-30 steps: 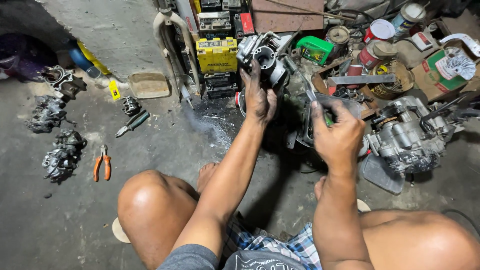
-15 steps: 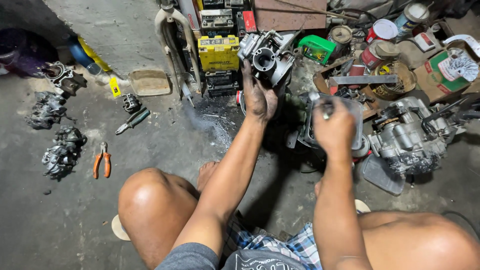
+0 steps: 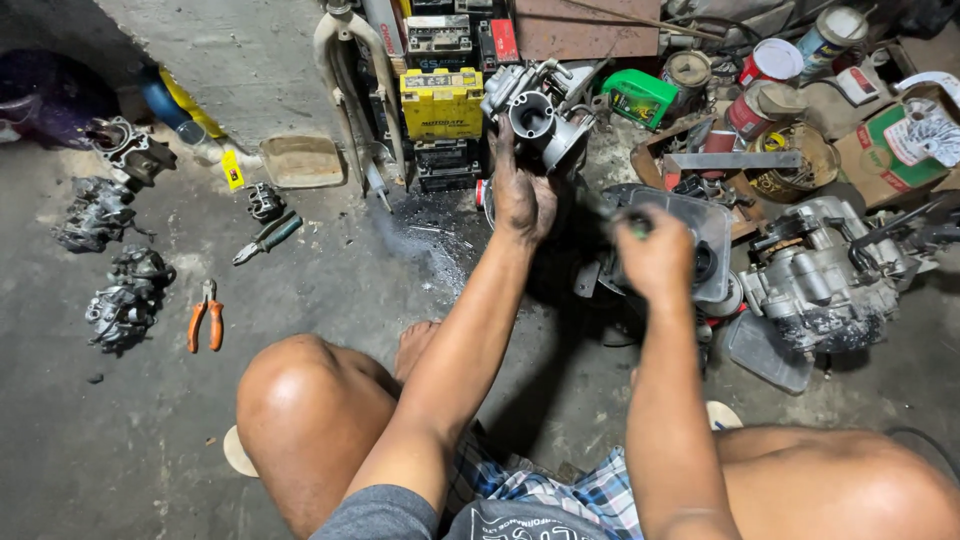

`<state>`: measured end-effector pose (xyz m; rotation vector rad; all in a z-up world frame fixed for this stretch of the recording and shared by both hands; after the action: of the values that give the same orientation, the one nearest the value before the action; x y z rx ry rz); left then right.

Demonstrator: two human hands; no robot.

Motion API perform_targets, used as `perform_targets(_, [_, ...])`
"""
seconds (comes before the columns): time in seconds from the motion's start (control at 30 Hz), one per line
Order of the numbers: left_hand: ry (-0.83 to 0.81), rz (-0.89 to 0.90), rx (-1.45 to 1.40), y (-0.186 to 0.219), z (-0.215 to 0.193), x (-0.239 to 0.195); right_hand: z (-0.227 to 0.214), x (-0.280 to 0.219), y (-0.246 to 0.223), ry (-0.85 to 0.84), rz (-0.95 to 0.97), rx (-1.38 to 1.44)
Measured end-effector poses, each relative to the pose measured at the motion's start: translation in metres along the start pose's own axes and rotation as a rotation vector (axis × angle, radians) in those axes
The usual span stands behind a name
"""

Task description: Disassembling and cleaning a motorcycle carburetor using a screwdriver and a cloth

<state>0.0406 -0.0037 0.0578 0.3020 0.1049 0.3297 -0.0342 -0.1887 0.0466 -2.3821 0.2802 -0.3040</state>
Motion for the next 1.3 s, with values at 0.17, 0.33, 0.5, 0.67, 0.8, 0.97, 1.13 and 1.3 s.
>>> perform_targets(0.17, [0.052, 0.038, 0.136, 0.03, 0.036, -0.017, -0.058, -0.001, -0.009, 0.269, -0.251, 0.299])
perform_targets(0.33, [0.09, 0.021, 0.376, 0.015, 0.02, -0.016, -0.072, -0.023, -0.049, 0.237, -0.34, 0.451])
perform_targets(0.5, [0.026, 0.058, 0.424, 0.001, -0.001, -0.008, -0.075, -0.042, -0.089, 0.151, -0.413, 0.34])
perform_targets(0.67, [0.016, 0.066, 0.46, -0.02, -0.044, 0.017, -0.081, -0.047, -0.093, 0.31, -0.525, 0.223])
perform_targets(0.8, [0.059, 0.038, 0.261, -0.032, -0.067, 0.038, -0.087, -0.039, -0.07, 0.461, -0.434, 0.294])
perform_targets(0.97, [0.046, -0.043, 0.116, -0.012, -0.021, 0.01, -0.06, -0.019, -0.041, 0.377, -0.352, 0.332])
perform_targets(1.13, [-0.039, -0.095, 0.001, -0.016, -0.03, 0.012, -0.014, -0.014, -0.023, 0.121, -0.066, 0.068])
perform_targets(1.3, [-0.121, -0.1, -0.041, -0.009, -0.019, 0.01, 0.019, -0.013, -0.011, -0.024, 0.027, -0.182])
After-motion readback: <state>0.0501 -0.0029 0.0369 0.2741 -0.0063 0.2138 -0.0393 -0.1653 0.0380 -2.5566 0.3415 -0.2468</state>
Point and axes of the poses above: each hand's wrist, its own x-axis towards the middle knuckle, its own z-axis out of the palm, y = z × x, the point moved 5 cm from there along x, towards the middle knuckle, and after that the axes turned 6 degrees about z, right-handed, at the moved point
